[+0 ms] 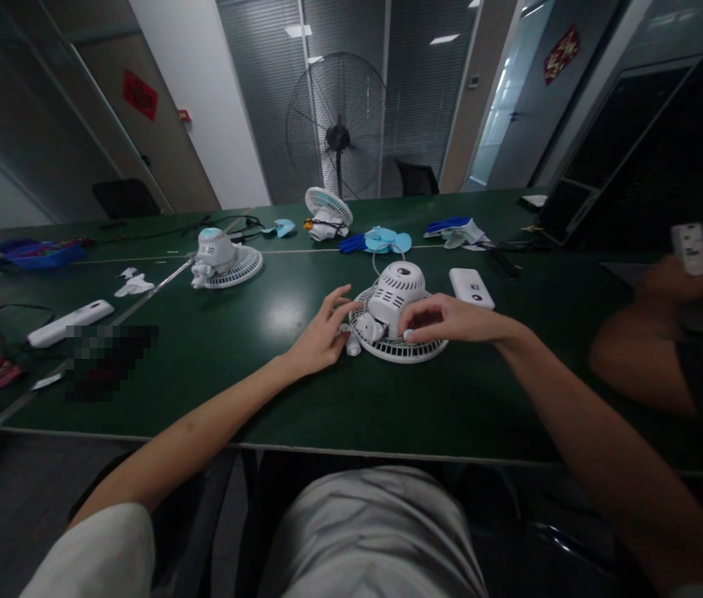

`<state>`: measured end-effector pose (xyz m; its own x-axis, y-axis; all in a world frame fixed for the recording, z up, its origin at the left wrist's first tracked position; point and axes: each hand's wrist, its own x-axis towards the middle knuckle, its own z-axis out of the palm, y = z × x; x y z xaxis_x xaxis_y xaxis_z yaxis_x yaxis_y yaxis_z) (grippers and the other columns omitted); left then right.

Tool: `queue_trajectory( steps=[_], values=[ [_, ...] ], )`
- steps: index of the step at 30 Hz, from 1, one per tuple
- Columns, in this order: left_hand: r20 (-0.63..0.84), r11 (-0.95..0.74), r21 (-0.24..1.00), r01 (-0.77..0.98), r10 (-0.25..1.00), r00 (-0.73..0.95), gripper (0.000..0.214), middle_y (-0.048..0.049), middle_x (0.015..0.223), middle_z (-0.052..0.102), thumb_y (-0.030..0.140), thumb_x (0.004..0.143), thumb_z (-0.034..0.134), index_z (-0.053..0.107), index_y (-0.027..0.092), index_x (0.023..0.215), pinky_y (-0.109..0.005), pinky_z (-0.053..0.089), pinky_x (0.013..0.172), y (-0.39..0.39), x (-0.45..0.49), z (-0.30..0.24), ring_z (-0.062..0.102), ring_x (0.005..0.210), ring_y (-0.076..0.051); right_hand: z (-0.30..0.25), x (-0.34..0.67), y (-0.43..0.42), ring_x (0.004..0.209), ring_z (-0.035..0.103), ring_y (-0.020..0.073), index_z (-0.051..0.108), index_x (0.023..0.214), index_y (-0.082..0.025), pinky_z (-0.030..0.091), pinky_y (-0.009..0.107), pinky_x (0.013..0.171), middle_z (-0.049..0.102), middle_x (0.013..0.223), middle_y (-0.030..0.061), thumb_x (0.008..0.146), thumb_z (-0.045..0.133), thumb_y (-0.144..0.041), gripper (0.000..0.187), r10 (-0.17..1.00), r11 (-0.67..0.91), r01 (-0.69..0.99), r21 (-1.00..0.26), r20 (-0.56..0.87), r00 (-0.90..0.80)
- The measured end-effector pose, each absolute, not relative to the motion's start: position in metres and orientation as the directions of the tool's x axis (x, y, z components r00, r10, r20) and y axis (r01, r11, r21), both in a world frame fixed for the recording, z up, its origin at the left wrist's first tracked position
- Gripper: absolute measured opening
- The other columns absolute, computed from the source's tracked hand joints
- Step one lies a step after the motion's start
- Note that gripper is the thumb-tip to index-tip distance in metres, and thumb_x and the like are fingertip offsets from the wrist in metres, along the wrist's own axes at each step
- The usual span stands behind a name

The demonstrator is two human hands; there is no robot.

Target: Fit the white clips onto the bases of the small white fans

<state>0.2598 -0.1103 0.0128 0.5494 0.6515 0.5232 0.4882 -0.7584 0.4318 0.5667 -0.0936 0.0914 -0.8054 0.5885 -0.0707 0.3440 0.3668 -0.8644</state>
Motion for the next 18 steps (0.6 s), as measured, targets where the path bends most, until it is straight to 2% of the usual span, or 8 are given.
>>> queue_trajectory(
  steps=[2, 4, 7, 11, 15, 18],
  values=[
    [0.484, -0.669, 0.452, 0.591, 0.740, 0.467, 0.052, -0.0127, 0.152, 0.041, 0.027, 0.096, 0.063, 0.046, 0.025, 0.145, -0.052, 0.044, 0.113, -0.098, 0.251, 0.008, 0.050, 0.133, -0.030, 0.088, 0.569, -0.090, 0.102, 0.067, 0.0223, 0.075, 0.105, -0.022, 0.052, 0.035, 0.089, 0.073, 0.108, 0.0042, 0.086, 0.075, -0.048, 0.032, 0.605, 0.366, 0.348, -0.863, -0.063, -0.794],
    [0.388, -0.584, 0.455, 0.673, 0.810, 0.441, 0.039, -0.0110, 0.128, 0.059, 0.044, 0.096, 0.065, 0.060, 0.022, 0.129, -0.051, 0.047, 0.105, -0.088, 0.245, 0.004, 0.057, 0.118, -0.030, 0.085, 0.571, -0.088, 0.103, 0.067, 0.0231, 0.075, 0.105, -0.023, 0.053, 0.037, 0.090, 0.073, 0.110, 0.0044, 0.087, 0.074, -0.047, 0.031, 0.624, 0.366, 0.350, -0.863, -0.051, -0.780],
    [0.302, -0.556, 0.435, 0.708, 0.831, 0.467, 0.039, -0.0083, 0.109, 0.064, 0.057, 0.095, 0.063, 0.069, 0.021, 0.109, -0.046, 0.049, 0.094, -0.085, 0.244, 0.003, 0.060, 0.104, -0.028, 0.082, 0.569, -0.088, 0.105, 0.067, 0.0240, 0.075, 0.107, -0.023, 0.053, 0.039, 0.091, 0.073, 0.111, 0.0049, 0.087, 0.074, -0.046, 0.030, 0.658, 0.374, 0.359, -0.855, -0.028, -0.753],
    [0.308, -0.575, 0.471, 0.669, 0.818, 0.486, 0.036, -0.0070, 0.104, 0.066, 0.052, 0.095, 0.065, 0.065, 0.021, 0.114, -0.036, 0.049, 0.079, -0.095, 0.250, 0.008, 0.062, 0.092, -0.025, 0.075, 0.563, -0.088, 0.110, 0.066, 0.0244, 0.075, 0.113, -0.026, 0.053, 0.041, 0.096, 0.071, 0.118, 0.0039, 0.089, 0.071, -0.043, 0.029, 0.686, 0.407, 0.359, -0.840, 0.021, -0.727],
    [0.353, -0.535, 0.607, 0.588, 0.844, 0.403, 0.038, -0.0056, 0.113, 0.066, 0.041, 0.096, 0.065, 0.053, 0.024, 0.128, -0.031, 0.049, 0.073, -0.106, 0.258, 0.012, 0.064, 0.086, -0.020, 0.070, 0.558, -0.088, 0.108, 0.066, 0.0241, 0.073, 0.120, -0.029, 0.054, 0.041, 0.093, 0.070, 0.121, 0.0027, 0.091, 0.070, -0.043, 0.032, 0.695, 0.478, 0.379, -0.793, 0.077, -0.715],
    [0.373, -0.515, 0.692, 0.506, 0.855, 0.360, 0.038, -0.0038, 0.106, 0.067, 0.041, 0.095, 0.066, 0.051, 0.022, 0.125, -0.028, 0.047, 0.068, -0.108, 0.261, 0.013, 0.063, 0.078, -0.017, 0.068, 0.558, -0.089, 0.100, 0.066, 0.0228, 0.072, 0.121, -0.029, 0.055, 0.041, 0.088, 0.071, 0.117, 0.0029, 0.091, 0.071, -0.043, 0.033, 0.704, 0.510, 0.402, -0.761, 0.100, -0.704]
  ],
)
